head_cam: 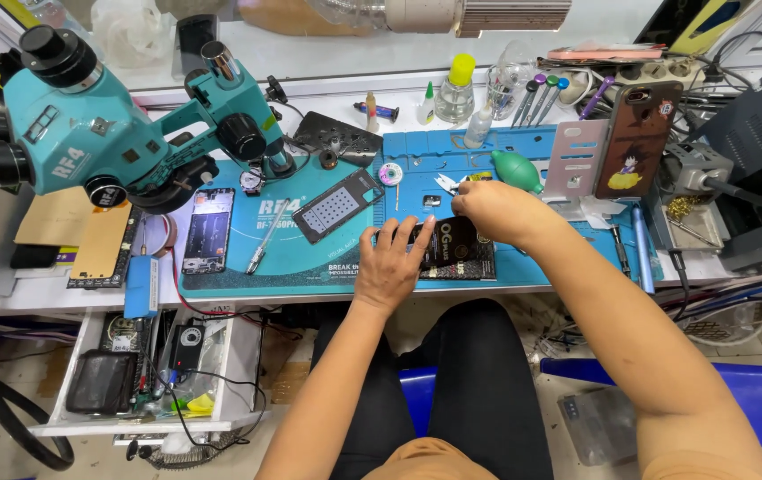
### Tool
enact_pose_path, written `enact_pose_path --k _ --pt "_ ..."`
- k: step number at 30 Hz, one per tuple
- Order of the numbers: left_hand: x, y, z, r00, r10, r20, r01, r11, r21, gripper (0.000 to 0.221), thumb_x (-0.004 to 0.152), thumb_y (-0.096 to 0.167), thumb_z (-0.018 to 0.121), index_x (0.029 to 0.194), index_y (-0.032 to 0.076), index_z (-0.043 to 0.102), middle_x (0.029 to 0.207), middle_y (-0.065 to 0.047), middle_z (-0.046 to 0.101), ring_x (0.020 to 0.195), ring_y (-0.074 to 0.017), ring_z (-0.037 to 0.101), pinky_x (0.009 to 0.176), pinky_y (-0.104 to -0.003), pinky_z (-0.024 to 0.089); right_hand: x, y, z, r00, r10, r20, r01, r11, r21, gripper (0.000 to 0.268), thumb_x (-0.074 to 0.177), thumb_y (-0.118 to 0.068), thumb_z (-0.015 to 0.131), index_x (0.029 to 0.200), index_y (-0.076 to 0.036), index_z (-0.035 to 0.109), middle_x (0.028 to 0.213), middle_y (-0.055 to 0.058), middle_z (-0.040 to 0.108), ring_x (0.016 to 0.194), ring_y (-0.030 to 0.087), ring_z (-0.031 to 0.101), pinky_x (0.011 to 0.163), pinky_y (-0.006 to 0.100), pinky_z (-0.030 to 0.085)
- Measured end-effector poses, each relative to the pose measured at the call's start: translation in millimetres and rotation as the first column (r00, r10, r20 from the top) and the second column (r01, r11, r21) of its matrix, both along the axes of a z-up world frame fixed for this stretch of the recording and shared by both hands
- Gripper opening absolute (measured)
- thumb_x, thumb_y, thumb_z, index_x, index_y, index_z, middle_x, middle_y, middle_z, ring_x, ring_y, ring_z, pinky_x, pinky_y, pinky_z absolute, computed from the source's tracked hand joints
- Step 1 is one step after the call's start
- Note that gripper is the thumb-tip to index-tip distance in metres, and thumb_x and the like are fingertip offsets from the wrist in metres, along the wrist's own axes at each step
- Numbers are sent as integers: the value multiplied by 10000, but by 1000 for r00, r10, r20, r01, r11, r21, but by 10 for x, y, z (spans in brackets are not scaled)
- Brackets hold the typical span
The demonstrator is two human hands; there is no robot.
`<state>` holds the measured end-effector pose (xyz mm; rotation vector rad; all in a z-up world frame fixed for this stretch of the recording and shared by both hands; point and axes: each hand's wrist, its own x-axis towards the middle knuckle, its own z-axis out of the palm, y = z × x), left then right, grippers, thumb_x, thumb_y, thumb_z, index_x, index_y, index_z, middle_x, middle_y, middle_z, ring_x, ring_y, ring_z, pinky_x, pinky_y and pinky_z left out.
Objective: Technician disassembling a mobile phone to replace the battery and clean internal components using specialized tools.
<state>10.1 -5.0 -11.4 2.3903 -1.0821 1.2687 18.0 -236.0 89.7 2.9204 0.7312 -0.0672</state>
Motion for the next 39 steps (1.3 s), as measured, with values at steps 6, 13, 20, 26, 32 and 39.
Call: enact_pose_path --k 6,13,20,26,32,39 --pt "3 -4 -23 1000 6 -14 -6 1000 1 697 821 70 627 1498 187 516 1224 -92 581 1062 -282 553 929 -487 391 17 41 33 995 -32 -90 33 999 7 131 972 -11 590 1059 -60 675 1005 111 702 854 268 772 710 349 652" --pt "-52 13 49 998 26 -61 -27 1000 -13 731 774 168 713 1482 176 532 1207 -104 596 1047 -299 575 911 -508 410 -13 93 -42 998 -60 18 58 993 98 176 961 38 517 1119 2 584 1000 181 697 869 323 768 702 374 641" --pt "-52 10 35 991 29 -127 -28 1000 7 796 708 185 750 1475 194 536 1229 -97 595 1061 -292 582 912 -501 421 195 -64 -217 976 -164 -143 205 912 354 130 1029 -83 587 980 -16 687 893 158 722 808 330 755 641 383 615" --pt "-42 8 12 990 24 -140 -20 999 29 824 698 164 721 1495 197 513 1244 -95 586 1071 -293 581 914 -499 422 199 -77 -39 900 -241 -362 386 827 410 179 1035 -159 594 957 -57 719 743 136 730 651 252 761 615 356 620" --pt "-44 6 11 985 28 -170 -21 999 46 819 706 175 712 1498 207 504 1242 -89 588 1074 -286 586 913 -498 425 207 -4 190 826 -244 -507 479 778 407 238 1058 -197 525 938 -68 685 593 121 738 554 236 764 589 329 616" --pt "-51 17 36 986 28 -163 -21 999 44 812 699 216 732 1483 196 523 1236 -95 587 1071 -293 588 918 -503 430 323 31 235 797 -258 -545 534 722 439 244 1072 -158 483 1070 -28 691 689 174 748 548 257 753 569 362 629"
